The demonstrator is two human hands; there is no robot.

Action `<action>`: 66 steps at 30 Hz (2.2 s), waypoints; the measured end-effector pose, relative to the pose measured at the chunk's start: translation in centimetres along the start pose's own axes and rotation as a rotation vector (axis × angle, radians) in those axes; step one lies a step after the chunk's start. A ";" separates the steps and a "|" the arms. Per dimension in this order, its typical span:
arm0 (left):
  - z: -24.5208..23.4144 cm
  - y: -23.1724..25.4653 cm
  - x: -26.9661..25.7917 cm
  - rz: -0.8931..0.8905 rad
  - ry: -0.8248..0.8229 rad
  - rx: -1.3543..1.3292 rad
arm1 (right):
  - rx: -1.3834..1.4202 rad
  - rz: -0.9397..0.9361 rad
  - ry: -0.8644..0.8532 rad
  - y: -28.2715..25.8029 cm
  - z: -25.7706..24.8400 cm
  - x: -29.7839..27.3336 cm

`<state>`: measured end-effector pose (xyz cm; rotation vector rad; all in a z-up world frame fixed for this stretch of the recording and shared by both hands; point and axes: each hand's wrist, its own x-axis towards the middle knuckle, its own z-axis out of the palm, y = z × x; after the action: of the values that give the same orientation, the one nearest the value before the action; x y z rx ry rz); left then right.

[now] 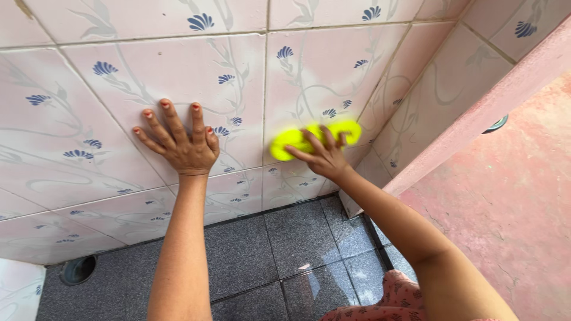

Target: The person scrubs the floor and wall tiles with a sponge and water, periodically dipping a small bucket into a larger bucket of water.

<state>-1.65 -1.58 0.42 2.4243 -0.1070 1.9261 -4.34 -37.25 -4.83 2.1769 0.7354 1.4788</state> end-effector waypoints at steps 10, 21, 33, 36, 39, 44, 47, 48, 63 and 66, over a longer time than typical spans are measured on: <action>-0.1 -0.3 0.1 0.022 0.011 0.013 | 0.000 1.148 0.182 12.5 -0.9 7.0; 0.0 -0.3 0.2 0.026 0.015 -0.004 | 0.127 1.425 0.032 6.5 4.2 -1.5; 0.2 -0.2 -0.2 0.017 0.010 0.019 | 0.071 1.249 0.099 3.9 5.0 -4.2; -0.1 -0.2 0.2 0.016 0.000 0.020 | 0.187 1.301 0.025 3.0 5.5 -5.7; -0.2 0.0 0.3 0.001 -0.002 0.016 | 0.158 1.283 0.082 7.0 4.0 -2.4; -0.2 0.2 0.5 -0.005 0.022 -0.028 | 0.205 1.337 0.209 14.1 -0.4 6.6; -0.3 0.2 0.5 -0.002 0.017 -0.009 | 0.137 1.408 0.233 12.3 -0.4 9.9; -0.3 0.2 0.5 -0.002 0.019 -0.008 | -0.059 1.289 0.114 10.7 0.1 10.7; -0.1 0.2 0.4 0.010 0.023 -0.031 | -0.088 0.699 0.140 11.2 -1.8 9.8; -0.1 0.2 0.4 0.010 0.028 -0.016 | -0.094 0.963 0.153 12.6 -1.5 8.1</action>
<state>-1.72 -1.74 0.84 2.3906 -0.1333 1.9538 -0.87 -41.97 9.04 2.4729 -0.4453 2.0478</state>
